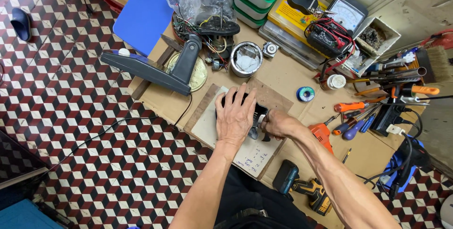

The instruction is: Using a screwdriver and various tools to disassemble and modify a plastic appliance housing on a workbench.

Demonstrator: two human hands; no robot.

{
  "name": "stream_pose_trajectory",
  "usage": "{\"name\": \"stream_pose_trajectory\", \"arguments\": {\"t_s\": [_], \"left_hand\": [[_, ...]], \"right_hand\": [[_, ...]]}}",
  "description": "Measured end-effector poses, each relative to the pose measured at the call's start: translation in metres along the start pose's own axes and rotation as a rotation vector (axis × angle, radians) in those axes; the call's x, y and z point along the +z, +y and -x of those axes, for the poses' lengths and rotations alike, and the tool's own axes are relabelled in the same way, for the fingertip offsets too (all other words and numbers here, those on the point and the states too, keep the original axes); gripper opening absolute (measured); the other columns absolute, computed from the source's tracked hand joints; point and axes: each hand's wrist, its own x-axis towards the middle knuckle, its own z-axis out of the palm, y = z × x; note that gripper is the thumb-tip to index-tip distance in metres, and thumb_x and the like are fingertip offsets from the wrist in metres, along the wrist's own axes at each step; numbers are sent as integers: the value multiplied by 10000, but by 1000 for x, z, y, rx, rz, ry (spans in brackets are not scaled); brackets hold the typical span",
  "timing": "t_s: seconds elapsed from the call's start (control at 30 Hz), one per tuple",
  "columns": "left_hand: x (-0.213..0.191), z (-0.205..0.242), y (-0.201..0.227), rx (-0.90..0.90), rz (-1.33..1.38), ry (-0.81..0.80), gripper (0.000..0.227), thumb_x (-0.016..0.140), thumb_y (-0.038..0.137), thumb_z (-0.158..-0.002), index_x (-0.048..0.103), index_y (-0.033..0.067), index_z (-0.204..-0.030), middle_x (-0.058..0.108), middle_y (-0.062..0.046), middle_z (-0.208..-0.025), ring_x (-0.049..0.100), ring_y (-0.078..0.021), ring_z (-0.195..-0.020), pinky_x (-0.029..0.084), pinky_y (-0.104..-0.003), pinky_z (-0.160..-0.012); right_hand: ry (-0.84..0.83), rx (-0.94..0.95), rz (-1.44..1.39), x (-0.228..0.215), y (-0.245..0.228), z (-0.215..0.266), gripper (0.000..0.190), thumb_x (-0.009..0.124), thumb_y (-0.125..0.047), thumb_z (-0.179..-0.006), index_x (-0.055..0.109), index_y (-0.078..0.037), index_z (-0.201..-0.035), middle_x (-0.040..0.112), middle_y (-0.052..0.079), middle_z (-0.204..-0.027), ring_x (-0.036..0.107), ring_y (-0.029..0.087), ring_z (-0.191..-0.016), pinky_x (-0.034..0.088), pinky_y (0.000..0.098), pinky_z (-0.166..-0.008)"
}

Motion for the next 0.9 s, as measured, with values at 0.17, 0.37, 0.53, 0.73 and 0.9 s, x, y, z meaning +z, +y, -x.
{"name": "stream_pose_trajectory", "arguments": {"t_s": [0.17, 0.37, 0.53, 0.73, 0.9], "left_hand": [[1, 1, 0, 11, 31, -16, 336, 660, 224, -963, 680, 145, -1289, 626, -73, -1358, 538, -271, -1244, 359, -489, -1100], [-12, 4, -2, 39, 61, -44, 418, 649, 244, -974, 626, 125, -1375, 578, -114, -1436, 499, -300, -1302, 308, -532, -1155], [-52, 35, -3, 47, 186, 14, 585, 697, 311, -942, 530, 61, -1444, 457, -192, -1527, 403, -374, -1438, 229, -573, -1230], [-37, 81, -40, -318, 384, -195, 1047, 802, 330, -801, 189, -5, -1581, 291, -278, -1613, 276, -416, -1492, 209, -518, -1188], [-31, 37, -47, -498, 536, -276, 1403, 937, 292, -543, 44, -2, -1585, 304, -291, -1541, 386, -389, -1400, 338, -431, -1149]], "right_hand": [[-215, 20, -420, -9, 12, 1, 230, 662, -187, -952, 774, -5, -867, 602, 29, -537, 509, 114, -408, 400, 293, -386], [-122, -49, -873, 28, 68, 15, 295, 614, -219, -1001, 692, 53, -1085, 636, 51, -647, 578, 108, -486, 460, 235, -428], [40, -21, -1379, 72, 105, 51, 387, 620, -80, -937, 611, 42, -1304, 695, 118, -896, 690, 140, -667, 609, 250, -606], [227, -70, -1467, 67, 36, 74, 413, 584, -153, -943, 586, -38, -1339, 692, 106, -980, 661, 159, -585, 548, 315, -507], [350, -141, -1207, 58, 11, 6, 448, 453, -257, -998, 578, -162, -1418, 534, 98, -585, 530, 151, -447, 467, 295, -442]]}}
